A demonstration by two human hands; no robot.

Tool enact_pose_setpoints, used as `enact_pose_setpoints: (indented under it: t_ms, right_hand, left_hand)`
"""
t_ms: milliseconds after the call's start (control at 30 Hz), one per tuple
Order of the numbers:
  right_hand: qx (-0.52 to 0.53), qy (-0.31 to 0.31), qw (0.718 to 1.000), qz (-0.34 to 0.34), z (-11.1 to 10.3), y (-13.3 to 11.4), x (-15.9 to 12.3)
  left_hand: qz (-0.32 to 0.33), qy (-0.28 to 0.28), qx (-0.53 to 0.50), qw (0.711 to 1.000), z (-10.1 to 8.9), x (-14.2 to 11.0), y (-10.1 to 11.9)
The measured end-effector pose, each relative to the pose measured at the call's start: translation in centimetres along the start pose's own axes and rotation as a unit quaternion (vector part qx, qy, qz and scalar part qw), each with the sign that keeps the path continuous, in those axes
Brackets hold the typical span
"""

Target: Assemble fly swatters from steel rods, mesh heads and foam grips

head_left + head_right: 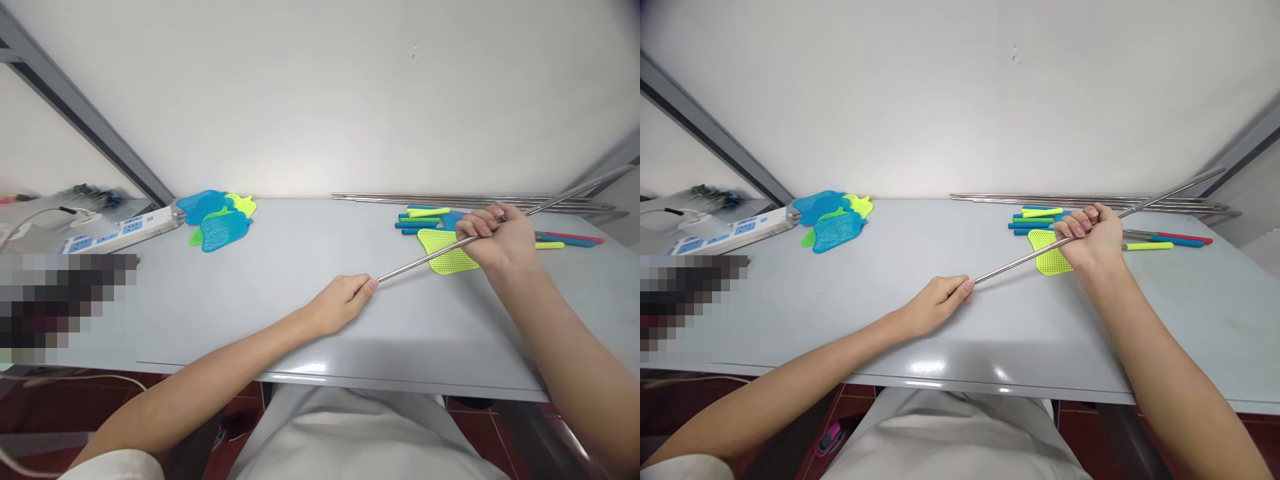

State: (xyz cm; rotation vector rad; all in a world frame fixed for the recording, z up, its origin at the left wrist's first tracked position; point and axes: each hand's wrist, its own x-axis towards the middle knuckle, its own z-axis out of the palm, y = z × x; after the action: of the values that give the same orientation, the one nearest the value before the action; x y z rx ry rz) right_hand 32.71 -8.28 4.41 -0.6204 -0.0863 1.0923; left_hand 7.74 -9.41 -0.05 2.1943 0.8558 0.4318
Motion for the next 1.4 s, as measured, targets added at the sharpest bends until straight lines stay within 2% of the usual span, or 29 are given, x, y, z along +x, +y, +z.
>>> enact_pose_setpoints:
  t_ms: [133,233,400,533,667,1033,1267,1400]
  right_hand:
    - [-0.004,-0.005,1.000,0.006,-0.2,0.7,0.0]
    - [0.005,0.026,1.000,0.011,-0.6,1.8,-0.1]
    - [0.037,0.082,0.996,0.002,-1.2,3.3,-0.4]
    - [0.041,0.066,0.997,-0.021,-1.2,3.4,-1.1]
    - [0.039,0.042,0.997,-0.045,-1.0,3.5,-1.6]
    - [0.046,0.048,0.997,-0.043,-1.0,3.9,-1.9]
    - [0.030,0.053,0.997,-0.057,-0.9,4.0,-2.3]
    - [0.038,0.065,0.996,-0.055,-1.1,4.3,-2.2]
  left_hand:
    - [0.026,0.003,0.049,0.998,0.4,-0.1,-0.5]
    - [0.032,0.014,0.094,0.995,0.8,-0.3,-1.0]
    - [-0.026,0.053,0.102,0.993,1.0,-0.5,-1.3]
    - [-0.044,0.048,0.116,0.991,1.0,-0.5,-1.4]
    - [-0.048,0.045,0.101,0.993,0.9,-0.5,-1.4]
    - [-0.055,0.039,0.083,0.994,0.7,-0.5,-1.3]
    - [-0.063,0.038,0.026,0.997,0.2,-0.3,-1.4]
    - [-0.068,0.011,-0.031,0.997,-0.4,-0.1,-1.6]
